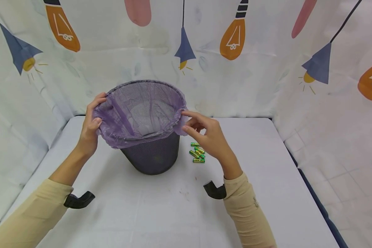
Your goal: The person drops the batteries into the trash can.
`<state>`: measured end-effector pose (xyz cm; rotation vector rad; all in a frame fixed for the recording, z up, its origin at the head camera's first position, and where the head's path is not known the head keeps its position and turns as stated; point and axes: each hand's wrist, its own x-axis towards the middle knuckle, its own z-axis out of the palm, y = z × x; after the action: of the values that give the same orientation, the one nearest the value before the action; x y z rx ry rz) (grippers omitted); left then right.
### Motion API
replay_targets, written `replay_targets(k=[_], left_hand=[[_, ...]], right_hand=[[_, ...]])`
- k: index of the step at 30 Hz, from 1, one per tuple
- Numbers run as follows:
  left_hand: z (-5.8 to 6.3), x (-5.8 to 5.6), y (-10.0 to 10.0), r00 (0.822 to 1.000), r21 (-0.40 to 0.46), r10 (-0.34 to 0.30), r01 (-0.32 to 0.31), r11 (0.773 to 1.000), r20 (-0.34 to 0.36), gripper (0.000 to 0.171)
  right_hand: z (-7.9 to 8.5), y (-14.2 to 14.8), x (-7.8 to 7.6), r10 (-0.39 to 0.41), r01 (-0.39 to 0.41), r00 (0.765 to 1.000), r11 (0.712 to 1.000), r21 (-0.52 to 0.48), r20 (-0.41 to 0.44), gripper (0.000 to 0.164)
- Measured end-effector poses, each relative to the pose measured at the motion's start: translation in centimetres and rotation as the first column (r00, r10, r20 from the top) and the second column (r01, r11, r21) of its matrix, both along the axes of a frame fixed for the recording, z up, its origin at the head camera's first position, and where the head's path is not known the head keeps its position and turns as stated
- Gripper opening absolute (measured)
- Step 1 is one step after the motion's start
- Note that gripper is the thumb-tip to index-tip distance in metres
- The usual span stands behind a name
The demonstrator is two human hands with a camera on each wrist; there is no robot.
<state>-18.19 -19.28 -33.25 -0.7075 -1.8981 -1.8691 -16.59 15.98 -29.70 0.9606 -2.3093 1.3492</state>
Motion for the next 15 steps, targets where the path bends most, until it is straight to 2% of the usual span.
replay_targets(k=[15], left_hand=[[-0.1, -0.1, -0.1, 1.0, -0.005, 0.006, -0.006, 1.0, -0.005, 0.063]], right_hand=[[-1.1, 1.5, 0.2, -0.055, 0.055, 0.998, 0.998, 0.012, 0.039, 0.043]])
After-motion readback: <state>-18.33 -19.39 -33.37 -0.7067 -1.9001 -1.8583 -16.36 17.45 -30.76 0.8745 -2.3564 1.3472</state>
